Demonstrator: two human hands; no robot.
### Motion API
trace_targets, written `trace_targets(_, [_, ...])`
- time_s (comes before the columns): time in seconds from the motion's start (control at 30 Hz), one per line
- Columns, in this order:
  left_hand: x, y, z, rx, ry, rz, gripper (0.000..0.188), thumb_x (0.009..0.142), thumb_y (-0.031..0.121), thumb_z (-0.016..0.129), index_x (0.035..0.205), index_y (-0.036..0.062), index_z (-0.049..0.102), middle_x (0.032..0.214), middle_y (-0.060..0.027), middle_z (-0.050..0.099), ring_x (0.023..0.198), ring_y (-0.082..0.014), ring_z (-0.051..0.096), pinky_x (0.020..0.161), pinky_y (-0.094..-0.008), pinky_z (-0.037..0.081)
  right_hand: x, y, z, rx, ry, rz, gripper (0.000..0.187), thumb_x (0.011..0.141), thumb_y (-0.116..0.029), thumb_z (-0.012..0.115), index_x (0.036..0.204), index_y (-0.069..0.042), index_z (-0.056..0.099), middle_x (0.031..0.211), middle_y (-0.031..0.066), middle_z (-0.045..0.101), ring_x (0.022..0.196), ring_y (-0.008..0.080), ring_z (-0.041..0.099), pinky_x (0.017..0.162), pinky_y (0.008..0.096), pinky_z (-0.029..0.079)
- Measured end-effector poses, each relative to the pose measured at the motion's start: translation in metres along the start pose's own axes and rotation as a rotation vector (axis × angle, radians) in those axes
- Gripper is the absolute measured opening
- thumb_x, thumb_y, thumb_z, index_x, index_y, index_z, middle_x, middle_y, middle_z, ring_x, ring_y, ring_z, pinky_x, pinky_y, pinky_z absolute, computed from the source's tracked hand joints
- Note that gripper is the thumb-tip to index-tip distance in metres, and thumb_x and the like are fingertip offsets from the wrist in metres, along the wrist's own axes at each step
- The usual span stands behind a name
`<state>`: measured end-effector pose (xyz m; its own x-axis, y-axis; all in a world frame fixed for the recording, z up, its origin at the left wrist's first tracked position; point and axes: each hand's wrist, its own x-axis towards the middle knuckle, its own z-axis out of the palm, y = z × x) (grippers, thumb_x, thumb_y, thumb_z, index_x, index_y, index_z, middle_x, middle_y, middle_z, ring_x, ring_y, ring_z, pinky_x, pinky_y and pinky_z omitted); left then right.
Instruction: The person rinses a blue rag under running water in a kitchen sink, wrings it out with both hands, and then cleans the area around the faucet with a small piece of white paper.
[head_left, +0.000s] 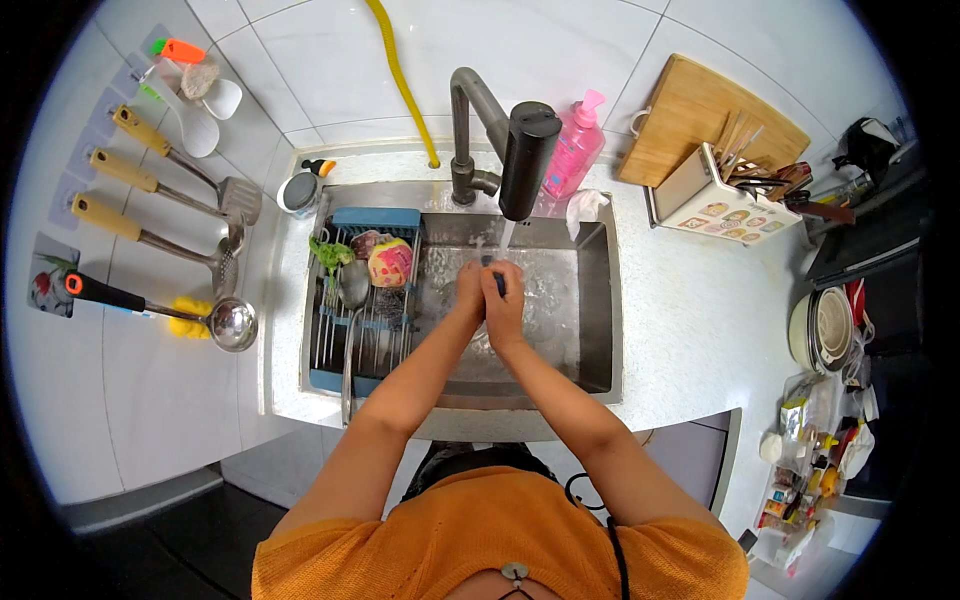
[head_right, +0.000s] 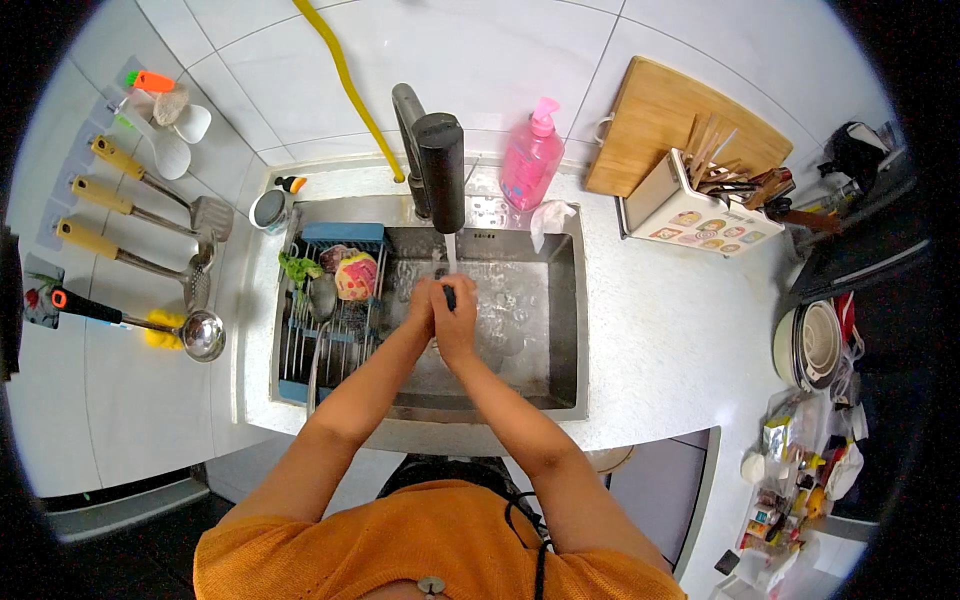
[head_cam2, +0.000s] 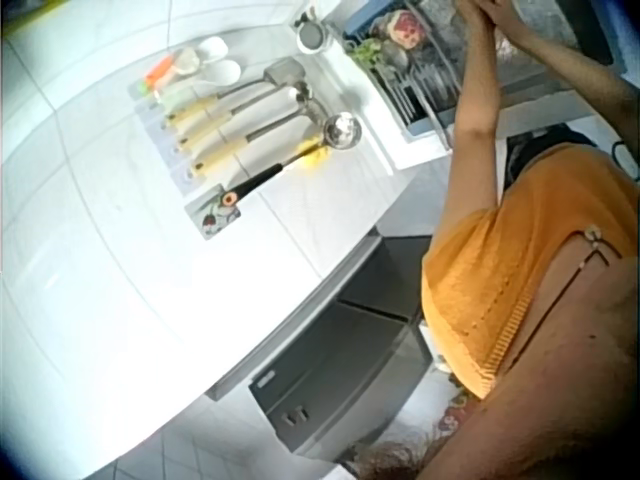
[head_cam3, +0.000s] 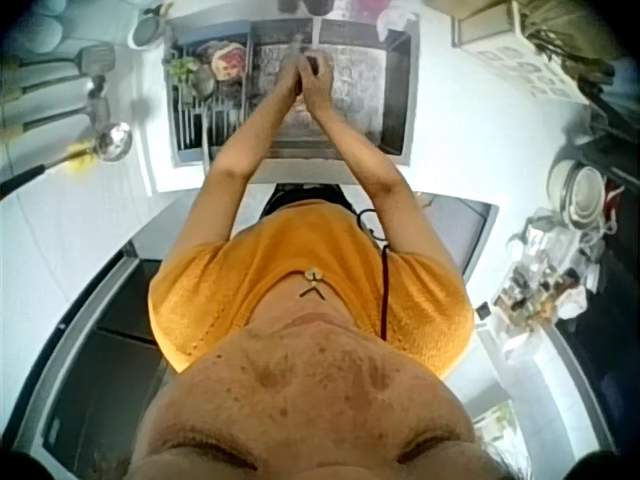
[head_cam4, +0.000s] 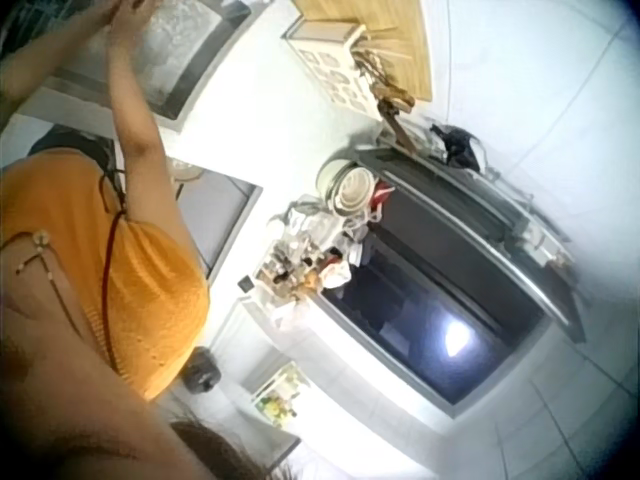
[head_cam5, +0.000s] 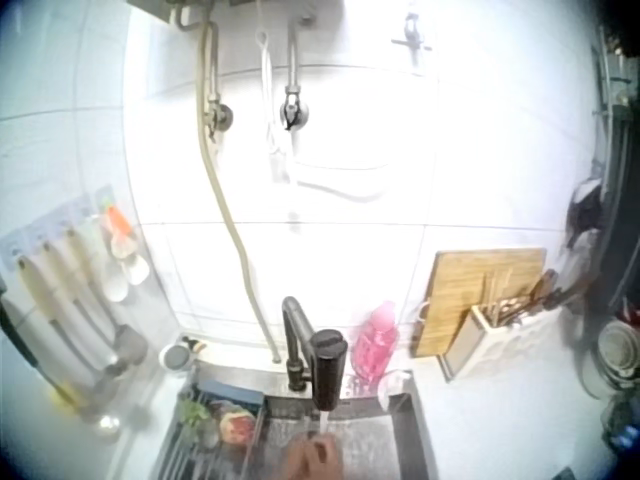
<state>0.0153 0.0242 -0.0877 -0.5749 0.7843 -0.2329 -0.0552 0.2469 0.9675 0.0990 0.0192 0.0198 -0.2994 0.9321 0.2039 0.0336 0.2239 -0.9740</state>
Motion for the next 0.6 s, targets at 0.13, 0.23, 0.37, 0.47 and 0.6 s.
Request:
trace_targets(0.13, [-0.036,0.056,0.016,-0.362,0.118,-0.315,0.030,0.085,0.023,0.040,0.092,-0.0023,0.055,0.090,-0.0155,0.056,0.079,-0.0230,0.054,0.070,-0.0348,0.042,0.019,0.035,-0.003,-0.035,0.084,0.203,0.019,0.084,-0.018,0.051,0.082,0.000,0.054,0.081,0.0099,0.055,0.077,0.0188,0.050,0.070,0.0310,0.040])
trace_targets(0.23, [-0.043,0.064,0.019,-0.172,0.143,-0.262,0.032,0.083,0.025,0.042,0.092,-0.0027,0.056,0.087,-0.0147,0.057,0.081,-0.0225,0.053,0.072,-0.0345,0.041,0.039,0.079,-0.014,-0.276,0.127,0.137,0.029,0.086,-0.026,0.048,0.083,0.001,0.057,0.073,0.0092,0.057,0.069,0.0171,0.052,0.065,0.0317,0.041])
trace_targets(0.37, [-0.036,0.058,0.016,-0.217,0.149,-0.133,0.030,0.083,0.025,0.044,0.092,-0.0002,0.056,0.085,-0.0112,0.056,0.080,-0.0201,0.051,0.074,-0.0307,0.039,0.051,0.081,-0.027,-0.175,-0.033,0.259,0.036,0.087,-0.034,0.045,0.087,0.000,0.058,0.073,0.0098,0.057,0.064,0.0191,0.054,0.063,0.0314,0.043])
trace_targets(0.47, [-0.026,0.060,-0.004,-0.347,0.211,-0.011,0.024,0.083,0.023,0.047,0.087,0.0014,0.056,0.082,-0.0062,0.055,0.077,-0.0164,0.049,0.071,-0.0287,0.039,0.058,0.027,-0.043,-0.139,-0.391,0.616,0.033,0.083,-0.035,0.051,0.098,-0.006,0.056,0.072,0.0070,0.057,0.055,0.0158,0.054,0.045,0.0266,0.044])
trace_targets(0.6, [-0.012,0.039,-0.026,-0.354,-0.012,-0.004,0.024,0.084,0.028,0.048,0.095,0.0085,0.056,0.086,-0.0013,0.054,0.080,-0.0120,0.050,0.074,-0.0281,0.039,0.067,0.008,-0.066,-0.286,-0.665,0.550,0.030,0.073,-0.020,0.063,0.098,-0.008,0.054,0.079,0.0097,0.057,0.067,0.0224,0.059,0.047,0.0305,0.047])
